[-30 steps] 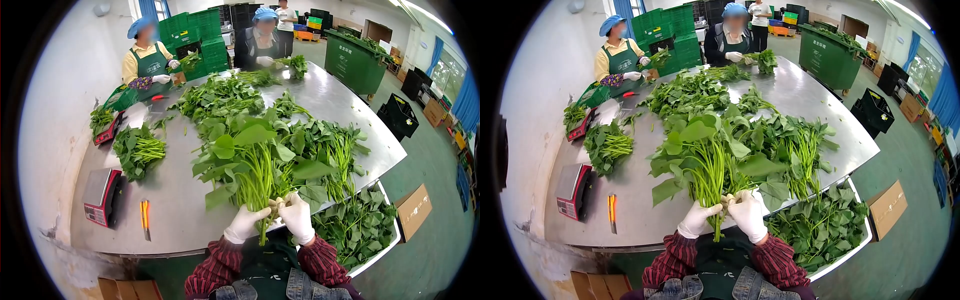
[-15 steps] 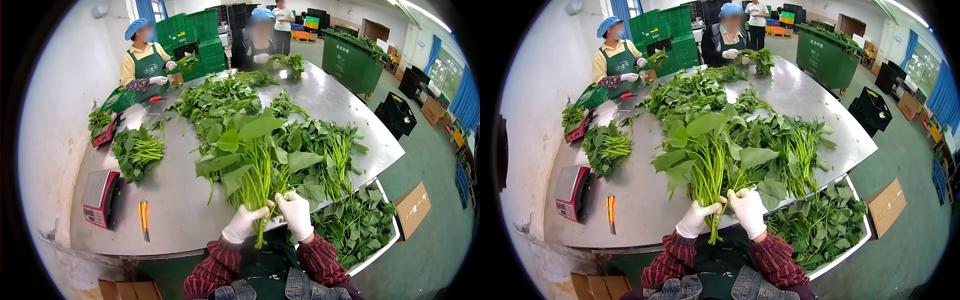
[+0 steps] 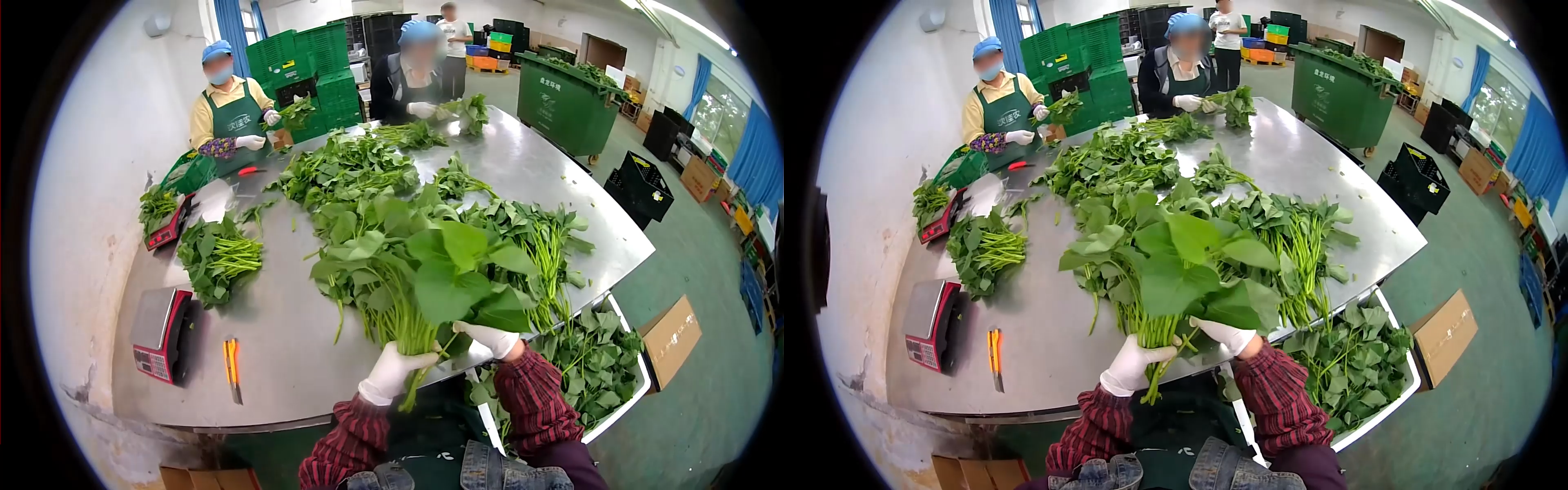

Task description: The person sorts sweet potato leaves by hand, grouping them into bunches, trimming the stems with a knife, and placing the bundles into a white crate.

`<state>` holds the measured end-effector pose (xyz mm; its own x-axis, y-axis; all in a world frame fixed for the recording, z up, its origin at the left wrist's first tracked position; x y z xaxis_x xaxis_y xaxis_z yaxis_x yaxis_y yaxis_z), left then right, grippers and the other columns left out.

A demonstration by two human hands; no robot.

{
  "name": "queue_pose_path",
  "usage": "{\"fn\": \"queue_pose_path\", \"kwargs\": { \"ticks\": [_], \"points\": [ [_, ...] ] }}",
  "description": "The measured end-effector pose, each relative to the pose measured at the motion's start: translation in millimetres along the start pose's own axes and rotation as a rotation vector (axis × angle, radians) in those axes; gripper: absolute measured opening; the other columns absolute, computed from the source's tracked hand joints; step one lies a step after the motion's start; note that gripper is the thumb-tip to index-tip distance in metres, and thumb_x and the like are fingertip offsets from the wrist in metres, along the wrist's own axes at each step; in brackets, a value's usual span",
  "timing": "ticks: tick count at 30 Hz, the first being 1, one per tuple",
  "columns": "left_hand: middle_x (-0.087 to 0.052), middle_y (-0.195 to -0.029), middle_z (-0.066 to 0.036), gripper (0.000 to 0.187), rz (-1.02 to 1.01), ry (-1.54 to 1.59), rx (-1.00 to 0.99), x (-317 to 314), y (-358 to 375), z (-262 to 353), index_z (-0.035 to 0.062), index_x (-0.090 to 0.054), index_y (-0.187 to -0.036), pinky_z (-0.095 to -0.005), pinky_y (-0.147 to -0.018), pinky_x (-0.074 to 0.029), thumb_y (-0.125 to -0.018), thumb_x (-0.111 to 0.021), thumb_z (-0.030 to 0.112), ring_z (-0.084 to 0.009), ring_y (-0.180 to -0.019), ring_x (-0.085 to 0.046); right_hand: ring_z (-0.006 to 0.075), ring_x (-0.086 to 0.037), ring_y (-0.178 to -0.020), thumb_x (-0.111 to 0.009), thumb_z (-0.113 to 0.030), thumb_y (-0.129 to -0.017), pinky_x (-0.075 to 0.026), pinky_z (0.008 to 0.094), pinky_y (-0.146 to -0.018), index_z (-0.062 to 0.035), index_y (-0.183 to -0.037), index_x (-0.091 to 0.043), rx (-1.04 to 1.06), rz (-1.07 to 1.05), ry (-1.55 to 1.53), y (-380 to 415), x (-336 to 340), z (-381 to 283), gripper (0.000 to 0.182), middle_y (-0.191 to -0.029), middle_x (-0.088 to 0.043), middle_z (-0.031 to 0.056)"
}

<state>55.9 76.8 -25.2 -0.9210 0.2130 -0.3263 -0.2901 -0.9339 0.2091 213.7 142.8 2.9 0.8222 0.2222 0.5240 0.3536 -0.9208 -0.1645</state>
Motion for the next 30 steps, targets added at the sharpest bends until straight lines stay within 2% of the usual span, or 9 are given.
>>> {"fn": "queue_pose_path", "kwargs": {
  "ticks": [8, 10, 12, 15, 17, 18, 22, 24, 30],
  "points": [
    [-0.061, -0.081, 0.000, 0.020, 0.011, 0.048, 0.019, -9.1, 1.4, 4.7, 0.0016, -0.062, -0.094, -0.0222, -0.063, -0.043, -0.076, -0.069, 0.006, -0.0089, -0.069, -0.055, 0.0201, -0.054, -0.104, -0.064, -0.012, -0.082, -0.046, 0.0342, -0.087, -0.0020, -0.124, -0.047, -0.012, 0.072, -0.660, 18.5, -3.2, 19.6, 0.046, -0.121, -0.052, 0.0124],
    [-0.061, -0.081, 0.000, 0.019, -0.004, 0.074, 0.041, -12.2, 1.6, 3.5, 0.0017, -0.062, -0.094, -0.0220, -0.062, -0.043, -0.077, -0.069, 0.007, -0.0088, -0.069, -0.055, 0.0235, -0.058, -0.097, -0.064, -0.010, -0.080, -0.048, 0.0353, -0.081, -0.0027, -0.116, -0.051, 0.254, 0.216, -0.554, 26.7, 1.3, 2.2, 0.039, -0.110, -0.057, 0.0138],
    [-0.061, -0.080, 0.000, 0.018, -0.017, 0.098, 0.063, -13.8, 3.6, 2.0, 0.0018, -0.062, -0.093, -0.0218, -0.062, -0.043, -0.077, -0.069, 0.008, -0.0088, -0.069, -0.055, 0.0296, -0.060, -0.066, -0.061, -0.002, -0.071, -0.049, 0.0346, -0.058, -0.0045, -0.097, -0.056, 0.316, 0.651, 0.427, 21.4, 34.0, -7.2, 0.027, -0.077, -0.058, 0.0128],
    [-0.062, -0.082, -0.002, 0.019, -0.023, 0.083, 0.067, -10.6, 5.6, -0.4, 0.0015, -0.062, -0.094, -0.0218, -0.062, -0.044, -0.079, -0.069, 0.010, -0.0099, -0.070, -0.057, 0.0184, -0.057, -0.059, -0.061, -0.004, -0.077, -0.048, 0.0289, -0.053, -0.0043, -0.091, -0.057, 0.207, 1.054, 0.453, 47.9, 103.8, 7.3, 0.015, -0.076, -0.058, 0.0070],
    [-0.062, -0.084, -0.003, 0.020, 0.000, 0.052, 0.024, -6.7, 3.2, -1.2, 0.0008, -0.061, -0.096, -0.0234, -0.065, -0.046, -0.079, -0.068, 0.009, -0.0116, -0.072, -0.058, 0.0095, -0.049, -0.051, -0.058, -0.013, -0.086, -0.042, 0.0247, -0.047, -0.0077, -0.084, -0.055, -0.058, 1.140, -0.516, 73.5, 126.6, 43.3, 0.006, -0.072, -0.058, 0.0007],
    [-0.063, -0.087, -0.004, 0.021, 0.020, 0.020, -0.024, -5.7, 1.8, 1.4, 0.0001, -0.060, -0.098, -0.0250, -0.067, -0.049, -0.080, -0.067, 0.009, -0.0132, -0.075, -0.060, 0.0066, -0.046, -0.049, -0.058, -0.015, -0.085, -0.037, 0.0214, -0.045, -0.0081, -0.084, -0.055, -0.240, 1.215, -0.412, 88.3, 138.5, 36.3, 0.008, -0.070, -0.056, -0.0002],
    [-0.062, -0.102, -0.012, 0.027, -0.066, 0.162, -0.028, -17.5, 6.3, 20.8, -0.0011, -0.053, -0.106, -0.0337, -0.075, -0.054, -0.083, -0.062, 0.008, -0.0234, -0.078, -0.064, 0.0086, -0.043, -0.040, -0.062, -0.033, -0.084, -0.039, 0.0241, -0.043, -0.0045, -0.072, -0.054, -0.646, 1.153, -0.300, 161.6, 150.8, 147.9, 0.032, -0.054, -0.051, -0.0009],
    [-0.063, -0.099, -0.014, 0.030, -0.056, 0.130, -0.002, -10.9, 6.4, 19.0, -0.0017, -0.051, -0.109, -0.0315, -0.069, -0.053, -0.083, -0.062, 0.008, -0.0212, -0.071, -0.063, 0.0138, -0.049, -0.039, -0.064, -0.034, -0.084, -0.039, 0.0307, -0.038, -0.0002, -0.061, -0.052, -0.868, 0.887, 0.504, 186.1, 157.0, 163.3, 0.043, -0.047, -0.050, 0.0046],
    [-0.061, -0.079, -0.006, 0.015, 0.181, 0.070, -0.357, 13.6, 15.8, 53.1, 0.0001, -0.059, -0.092, -0.0264, -0.061, -0.047, -0.078, -0.062, -0.002, -0.0142, -0.062, -0.057, 0.0152, -0.052, -0.038, -0.060, -0.028, -0.087, -0.040, 0.0293, -0.038, 0.0013, -0.060, -0.051, -0.708, 0.865, 0.022, 180.4, 108.7, 152.9, 0.041, -0.048, -0.050, 0.0077]
  ]
}}
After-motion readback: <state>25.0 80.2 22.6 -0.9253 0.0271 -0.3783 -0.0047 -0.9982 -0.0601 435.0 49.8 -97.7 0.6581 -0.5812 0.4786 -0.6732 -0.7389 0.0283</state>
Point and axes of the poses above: each hand's wrist, its own y-axis away from the middle knuckle, its own x-axis out of the back of the hand, z = x × y, the point moved 6 cm from there along -y, towards the middle knuckle
